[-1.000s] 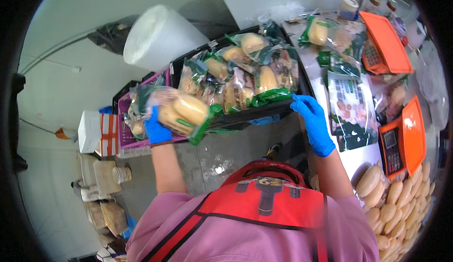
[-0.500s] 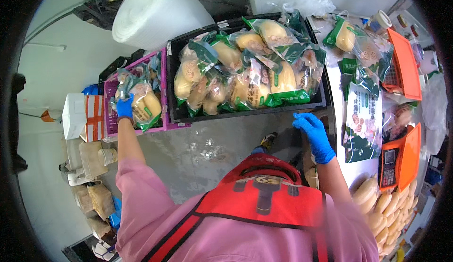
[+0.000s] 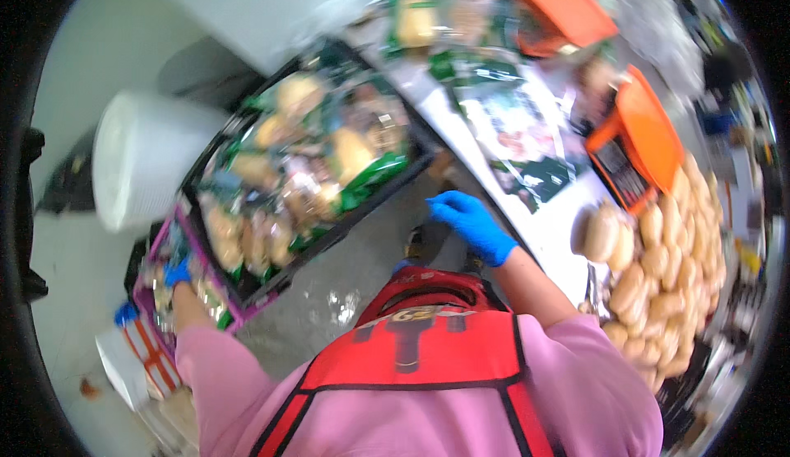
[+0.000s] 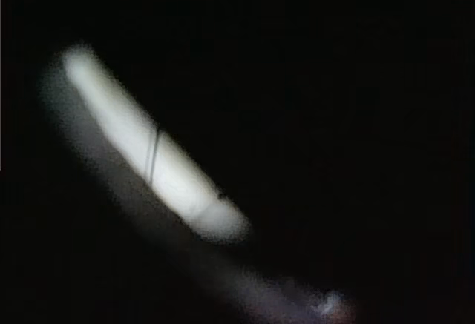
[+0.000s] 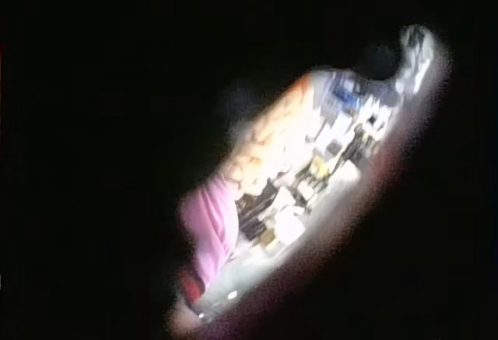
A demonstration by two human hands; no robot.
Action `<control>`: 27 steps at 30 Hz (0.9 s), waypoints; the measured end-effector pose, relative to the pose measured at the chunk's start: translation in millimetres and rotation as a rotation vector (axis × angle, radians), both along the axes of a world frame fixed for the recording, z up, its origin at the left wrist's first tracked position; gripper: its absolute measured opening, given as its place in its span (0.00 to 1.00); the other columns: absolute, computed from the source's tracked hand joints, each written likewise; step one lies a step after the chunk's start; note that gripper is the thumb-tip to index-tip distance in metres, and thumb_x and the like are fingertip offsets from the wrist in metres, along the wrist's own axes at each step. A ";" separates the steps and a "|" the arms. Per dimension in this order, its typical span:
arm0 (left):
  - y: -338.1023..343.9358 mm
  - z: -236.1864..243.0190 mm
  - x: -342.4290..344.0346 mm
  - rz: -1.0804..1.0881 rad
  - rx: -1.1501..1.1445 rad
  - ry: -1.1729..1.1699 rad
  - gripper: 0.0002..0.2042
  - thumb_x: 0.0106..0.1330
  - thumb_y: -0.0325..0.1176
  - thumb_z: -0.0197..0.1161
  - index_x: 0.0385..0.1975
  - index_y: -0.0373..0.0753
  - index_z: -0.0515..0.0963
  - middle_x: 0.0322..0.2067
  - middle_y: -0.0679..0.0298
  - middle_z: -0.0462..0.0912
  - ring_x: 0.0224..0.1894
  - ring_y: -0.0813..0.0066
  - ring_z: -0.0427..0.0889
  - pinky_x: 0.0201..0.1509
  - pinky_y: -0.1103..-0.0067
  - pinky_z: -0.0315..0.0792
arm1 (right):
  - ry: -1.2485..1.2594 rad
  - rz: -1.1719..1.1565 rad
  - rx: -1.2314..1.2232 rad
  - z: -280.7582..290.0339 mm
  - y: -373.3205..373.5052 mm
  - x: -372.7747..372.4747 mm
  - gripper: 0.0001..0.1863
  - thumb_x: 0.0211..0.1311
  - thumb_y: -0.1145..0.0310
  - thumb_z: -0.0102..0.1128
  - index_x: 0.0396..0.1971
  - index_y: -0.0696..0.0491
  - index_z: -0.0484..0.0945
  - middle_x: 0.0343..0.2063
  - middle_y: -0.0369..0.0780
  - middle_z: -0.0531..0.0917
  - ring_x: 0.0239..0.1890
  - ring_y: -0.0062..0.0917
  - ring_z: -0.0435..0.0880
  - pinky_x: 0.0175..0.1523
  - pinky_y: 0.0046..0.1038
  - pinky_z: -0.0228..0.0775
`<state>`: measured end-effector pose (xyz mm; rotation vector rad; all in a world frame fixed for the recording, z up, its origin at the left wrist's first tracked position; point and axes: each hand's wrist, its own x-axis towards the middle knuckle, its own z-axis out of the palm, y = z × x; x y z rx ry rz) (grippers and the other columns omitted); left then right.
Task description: The person selects lotus roots from a pile, weighs them on a digital scale, and places them into plastic bags. The person also uses a knife to trim the ends of some lotus roots before packaging. The packaged lotus roots are placed into a bin.
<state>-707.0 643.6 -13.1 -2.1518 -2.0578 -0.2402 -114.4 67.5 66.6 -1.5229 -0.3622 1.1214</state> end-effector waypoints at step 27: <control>-634.9 28.3 665.9 -1.551 -0.460 -0.356 0.15 0.54 0.33 0.67 0.41 0.36 0.78 0.44 0.54 0.77 0.47 0.54 0.75 0.51 0.66 0.70 | -1.056 -0.846 -0.460 28.6 -381.0 1.9 0.35 0.51 0.63 0.68 0.61 0.51 0.65 0.52 0.51 0.72 0.52 0.44 0.74 0.56 0.39 0.67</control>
